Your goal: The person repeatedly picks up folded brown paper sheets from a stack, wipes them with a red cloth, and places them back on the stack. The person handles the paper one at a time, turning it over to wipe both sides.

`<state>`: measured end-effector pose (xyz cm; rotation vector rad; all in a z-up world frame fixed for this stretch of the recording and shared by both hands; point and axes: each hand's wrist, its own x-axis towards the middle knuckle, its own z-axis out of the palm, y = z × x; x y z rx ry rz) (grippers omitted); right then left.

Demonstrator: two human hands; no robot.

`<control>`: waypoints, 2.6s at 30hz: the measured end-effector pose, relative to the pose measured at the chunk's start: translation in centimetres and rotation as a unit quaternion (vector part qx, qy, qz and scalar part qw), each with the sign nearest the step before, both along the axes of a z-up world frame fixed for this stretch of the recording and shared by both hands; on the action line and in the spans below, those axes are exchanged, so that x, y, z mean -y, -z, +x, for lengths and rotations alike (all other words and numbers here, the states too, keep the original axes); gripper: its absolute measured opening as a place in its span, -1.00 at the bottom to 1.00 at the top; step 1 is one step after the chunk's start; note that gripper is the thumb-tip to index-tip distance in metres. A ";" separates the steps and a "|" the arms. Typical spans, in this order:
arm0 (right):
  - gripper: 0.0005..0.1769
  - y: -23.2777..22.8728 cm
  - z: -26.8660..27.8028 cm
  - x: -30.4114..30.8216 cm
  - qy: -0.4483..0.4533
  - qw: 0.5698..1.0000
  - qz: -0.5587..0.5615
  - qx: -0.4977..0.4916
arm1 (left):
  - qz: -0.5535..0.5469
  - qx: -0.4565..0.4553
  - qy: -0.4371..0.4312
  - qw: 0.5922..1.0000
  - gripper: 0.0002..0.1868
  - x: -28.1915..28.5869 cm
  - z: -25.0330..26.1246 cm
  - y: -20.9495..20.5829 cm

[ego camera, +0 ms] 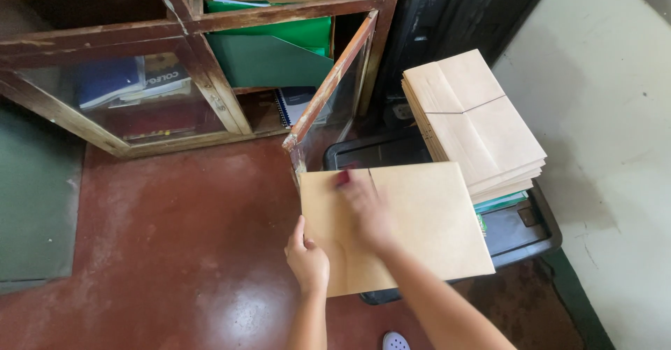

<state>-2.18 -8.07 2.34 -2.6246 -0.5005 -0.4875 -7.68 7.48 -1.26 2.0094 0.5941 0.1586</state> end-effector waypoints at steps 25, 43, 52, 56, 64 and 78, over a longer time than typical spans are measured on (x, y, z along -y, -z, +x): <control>-0.70 -4.5 -11.2 1.5 0.215 0.833 0.456 -0.228 | 0.270 0.182 0.175 0.929 -0.31 7.1 0.0 -3.4; -0.20 -2.0 -11.2 3.9 0.013 0.995 0.011 -0.097 | 0.131 0.042 0.259 0.956 -0.40 8.2 -0.1 -3.2; -0.31 3.1 -6.5 14.2 0.358 0.916 -0.069 -0.167 | 0.439 0.118 0.206 0.867 -0.22 9.9 -0.3 2.6; -0.45 -1.2 -8.3 8.0 0.064 0.998 -0.009 -0.003 | 0.429 0.051 0.224 0.873 -0.25 10.1 -0.3 0.5; -0.43 -0.8 -4.1 16.8 0.137 0.986 -0.095 0.026 | 0.495 0.121 0.186 0.840 -0.17 10.0 -1.1 1.0; -0.58 -7.3 -2.4 21.3 0.267 0.669 0.655 -0.227 | 0.377 0.147 0.168 0.899 -0.31 12.8 -2.4 -3.5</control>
